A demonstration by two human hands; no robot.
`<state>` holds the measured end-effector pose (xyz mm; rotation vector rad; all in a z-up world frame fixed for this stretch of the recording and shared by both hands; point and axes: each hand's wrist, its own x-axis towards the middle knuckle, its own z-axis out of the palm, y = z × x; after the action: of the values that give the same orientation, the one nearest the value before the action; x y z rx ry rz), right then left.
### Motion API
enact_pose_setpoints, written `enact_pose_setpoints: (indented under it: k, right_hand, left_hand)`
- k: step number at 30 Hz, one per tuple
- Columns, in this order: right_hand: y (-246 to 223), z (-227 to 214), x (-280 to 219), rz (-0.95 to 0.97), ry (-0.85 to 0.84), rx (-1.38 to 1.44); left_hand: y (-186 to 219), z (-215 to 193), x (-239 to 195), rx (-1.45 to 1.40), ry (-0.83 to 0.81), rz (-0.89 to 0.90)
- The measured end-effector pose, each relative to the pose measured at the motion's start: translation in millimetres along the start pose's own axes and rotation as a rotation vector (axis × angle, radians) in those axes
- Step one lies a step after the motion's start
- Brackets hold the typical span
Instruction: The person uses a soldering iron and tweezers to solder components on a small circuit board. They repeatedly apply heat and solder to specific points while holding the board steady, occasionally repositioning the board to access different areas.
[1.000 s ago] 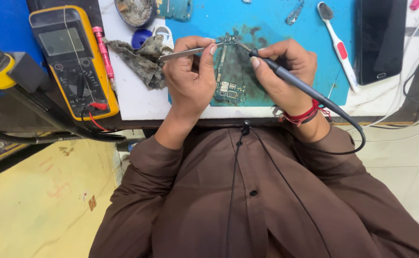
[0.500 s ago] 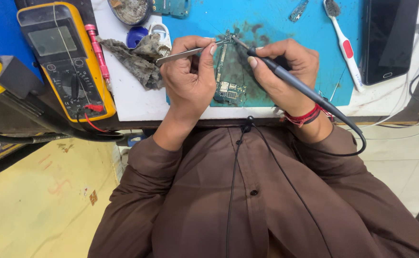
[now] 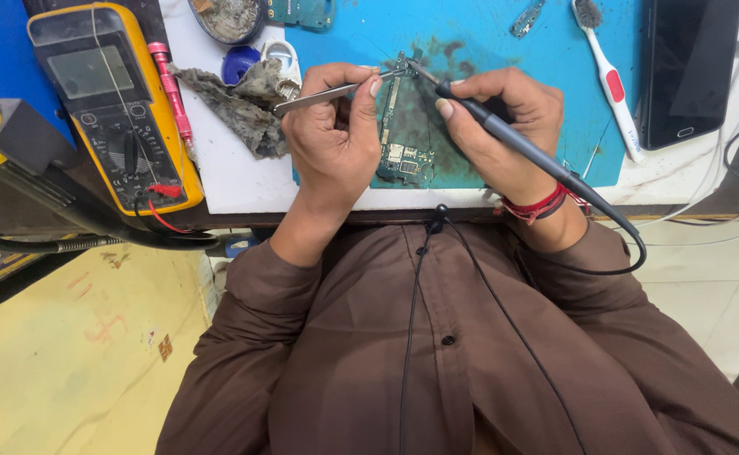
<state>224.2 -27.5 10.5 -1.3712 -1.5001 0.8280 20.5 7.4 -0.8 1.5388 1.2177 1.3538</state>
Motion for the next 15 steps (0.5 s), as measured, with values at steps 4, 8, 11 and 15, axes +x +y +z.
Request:
enact_pose_setpoints:
  k: [4, 8, 11, 15]
  right_hand:
    - [-0.5, -1.6, 0.0, -0.022, -0.017, 0.006]
    - [0.5, -1.2, 0.1, -0.005, -0.008, -0.003]
    - [0.4, -1.4, 0.1, -0.026, -0.021, 0.018]
    - [0.0, -0.5, -0.3, 0.011, -0.004, 0.028]
  left_hand:
    - [-0.2, -0.4, -0.4, -0.005, 0.0, -0.006]
    - [-1.0, -0.3, 0.4, 0.006, 0.0, 0.012]
    - [-0.6, -0.9, 0.4, -0.008, -0.01, -0.001]
    - [-0.2, -0.7, 2.1, -0.021, -0.003, 0.0]
